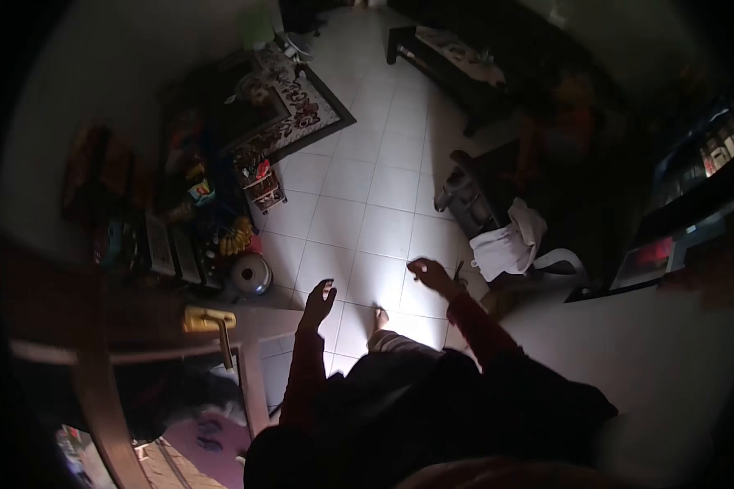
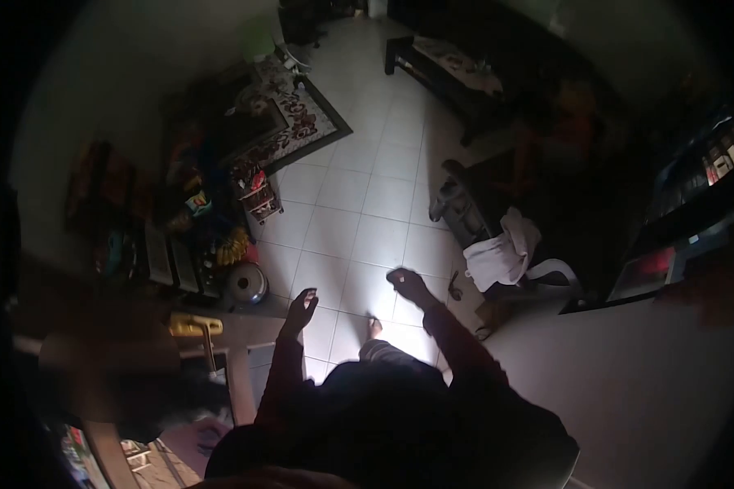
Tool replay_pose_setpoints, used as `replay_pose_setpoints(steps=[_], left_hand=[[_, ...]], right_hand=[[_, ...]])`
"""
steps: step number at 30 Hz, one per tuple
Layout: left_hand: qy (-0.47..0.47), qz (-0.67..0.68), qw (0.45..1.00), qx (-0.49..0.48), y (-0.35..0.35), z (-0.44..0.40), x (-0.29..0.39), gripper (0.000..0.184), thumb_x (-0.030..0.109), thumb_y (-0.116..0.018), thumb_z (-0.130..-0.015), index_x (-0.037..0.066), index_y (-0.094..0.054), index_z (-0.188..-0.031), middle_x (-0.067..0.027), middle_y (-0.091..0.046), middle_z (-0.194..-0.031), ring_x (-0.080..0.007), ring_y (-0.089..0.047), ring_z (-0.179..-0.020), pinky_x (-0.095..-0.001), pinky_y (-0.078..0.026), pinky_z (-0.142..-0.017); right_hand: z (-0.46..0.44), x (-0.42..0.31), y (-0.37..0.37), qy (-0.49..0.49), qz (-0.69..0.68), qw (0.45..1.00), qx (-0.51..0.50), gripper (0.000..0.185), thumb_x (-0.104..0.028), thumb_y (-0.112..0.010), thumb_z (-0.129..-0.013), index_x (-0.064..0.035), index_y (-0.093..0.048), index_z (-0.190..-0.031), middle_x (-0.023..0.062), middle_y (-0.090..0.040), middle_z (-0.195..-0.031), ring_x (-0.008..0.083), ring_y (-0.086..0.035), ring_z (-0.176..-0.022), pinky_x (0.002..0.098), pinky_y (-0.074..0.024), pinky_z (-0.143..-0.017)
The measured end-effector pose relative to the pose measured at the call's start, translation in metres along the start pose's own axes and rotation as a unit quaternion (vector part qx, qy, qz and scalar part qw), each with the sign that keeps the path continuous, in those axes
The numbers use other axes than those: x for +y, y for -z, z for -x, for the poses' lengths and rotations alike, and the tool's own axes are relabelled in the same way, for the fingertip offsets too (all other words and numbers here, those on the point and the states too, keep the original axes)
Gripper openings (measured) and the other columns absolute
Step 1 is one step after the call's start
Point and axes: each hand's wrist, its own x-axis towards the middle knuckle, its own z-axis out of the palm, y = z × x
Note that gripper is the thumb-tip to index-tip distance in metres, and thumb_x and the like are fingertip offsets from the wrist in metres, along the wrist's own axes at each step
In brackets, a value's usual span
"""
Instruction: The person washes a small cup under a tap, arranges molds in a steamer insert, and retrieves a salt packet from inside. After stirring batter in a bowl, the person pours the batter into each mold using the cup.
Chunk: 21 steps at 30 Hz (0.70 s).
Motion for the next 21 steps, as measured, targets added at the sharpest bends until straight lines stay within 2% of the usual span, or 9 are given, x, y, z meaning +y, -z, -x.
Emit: replay_pose_setpoints(steps=[4, 6, 8, 10, 12, 17, 18, 20, 21], left_hand=[[0.067, 0.021, 0.996, -0.049, 0.017, -0.08, -0.052, 0.03, 0.022, -0.051, -0.083, 0.004, -0.053, -0.107, -0.0159, -0.06, -0.097, -0.0273, -0.059, -0.087, -0.0349, -0.046, -0.075], [0.076, -0.166, 0.98, -0.081, 0.032, -0.095, -0.131, 0.029, 0.025, -0.049, -0.082, 0.003, -0.057, -0.1, -0.0183, -0.06, -0.095, -0.0309, -0.058, -0.086, -0.0358, -0.046, -0.075], [0.192, -0.13, 0.97, -0.071, 0.046, -0.086, -0.18, 0.032, 0.031, -0.05, -0.081, 0.002, -0.06, -0.09, -0.0179, -0.061, -0.086, -0.0316, -0.058, -0.085, -0.0371, -0.045, -0.073], [0.494, -0.132, 0.837, -0.195, 0.062, -0.081, -0.215, 0.035, 0.034, -0.052, -0.081, 0.004, -0.059, -0.097, -0.0147, -0.06, -0.077, -0.0252, -0.058, -0.078, -0.0374, -0.045, -0.069], [-0.055, 0.04, 0.89, -0.452, 0.125, -0.097, -0.226, 0.038, 0.035, -0.053, -0.079, 0.003, -0.057, -0.101, -0.0162, -0.061, -0.077, -0.0265, -0.06, -0.081, -0.0383, -0.045, -0.07], [0.15, -0.069, 0.721, -0.673, 0.184, -0.343, -0.228, 0.039, 0.036, -0.053, -0.078, 0.003, -0.056, -0.1, -0.0174, -0.06, -0.076, -0.0283, -0.06, -0.078, -0.0398, -0.046, -0.068], [0.169, -0.168, 0.755, -0.611, 0.184, -0.392, -0.228, 0.038, 0.036, -0.053, -0.078, 0.003, -0.057, -0.097, -0.0176, -0.06, -0.079, -0.0302, -0.059, -0.08, -0.0407, -0.045, -0.07], [0.216, -0.323, 0.857, -0.338, 0.172, -0.5, -0.241, 0.035, 0.036, -0.051, -0.076, 0.005, -0.058, -0.089, -0.0181, -0.06, -0.084, -0.0341, -0.056, -0.085, -0.0423, -0.044, -0.074], [0.195, -0.331, 0.891, -0.243, 0.161, -0.565, -0.242, 0.034, 0.037, -0.05, -0.075, 0.005, -0.059, -0.086, -0.0183, -0.06, -0.086, -0.036, -0.055, -0.087, -0.0431, -0.043, -0.076]], right_hand=[[-0.13, -0.052, 0.039, 0.001, -0.1, 0.995, -0.028, 0.017, -0.016, -0.053, -0.085, -0.0033, -0.059, -0.093, 0.0047, -0.059, -0.085, 0.0131, -0.057, -0.081, 0.0277, -0.05, -0.066], [-0.2, -0.07, 0.058, 0.038, -0.109, 0.993, -0.013, 0.015, -0.015, -0.052, -0.085, -0.0032, -0.059, -0.093, 0.0052, -0.06, -0.086, 0.0133, -0.057, -0.08, 0.0278, -0.0502, -0.066], [-0.265, -0.07, 0.073, 0.042, -0.124, 0.991, -0.007, 0.018, -0.017, -0.052, -0.086, -0.0022, -0.058, -0.092, 0.006, -0.06, -0.084, 0.0138, -0.057, -0.08, 0.028, -0.05, -0.067], [-0.333, -0.035, 0.084, -0.032, -0.089, 0.995, 0.022, 0.019, -0.02, -0.053, -0.085, -0.003, -0.059, -0.09, 0.0057, -0.06, -0.08, 0.0131, -0.057, -0.076, 0.0266, -0.049, -0.064], [-0.383, 0.025, 0.1, 0.129, 0.286, 0.947, 0.073, 0.021, -0.024, -0.05, -0.08, -0.0045, -0.059, -0.08, 0.0134, -0.061, -0.078, 0.0283, -0.059, -0.069, 0.0372, -0.0472, -0.062], [-0.427, 0.148, 0.143, -0.133, 0.406, 0.904, -0.017, 0.026, -0.027, -0.047, -0.079, -0.0058, -0.059, -0.073, 0.018, -0.06, -0.077, 0.0338, -0.059, -0.074, 0.0437, -0.0473, -0.065], [-0.431, 0.181, 0.161, -0.365, 0.063, 0.923, -0.101, 0.028, -0.028, -0.046, -0.08, -0.0047, -0.059, -0.07, 0.0163, -0.06, -0.072, 0.0306, -0.06, -0.074, 0.043, -0.0475, -0.064], [-0.448, 0.122, 0.2, -0.034, 0.493, 0.82, -0.29, 0.026, -0.027, -0.046, -0.081, -0.004, -0.057, -0.073, 0.014, -0.06, -0.074, 0.0258, -0.06, -0.075, 0.0415, -0.0475, -0.063], [-0.469, 0.108, 0.209, -0.023, 0.503, 0.81, -0.301, 0.026, -0.026, -0.046, -0.081, -0.0037, -0.058, -0.074, 0.0145, -0.06, -0.075, 0.0265, -0.059, -0.076, 0.0415, -0.0474, -0.064]])
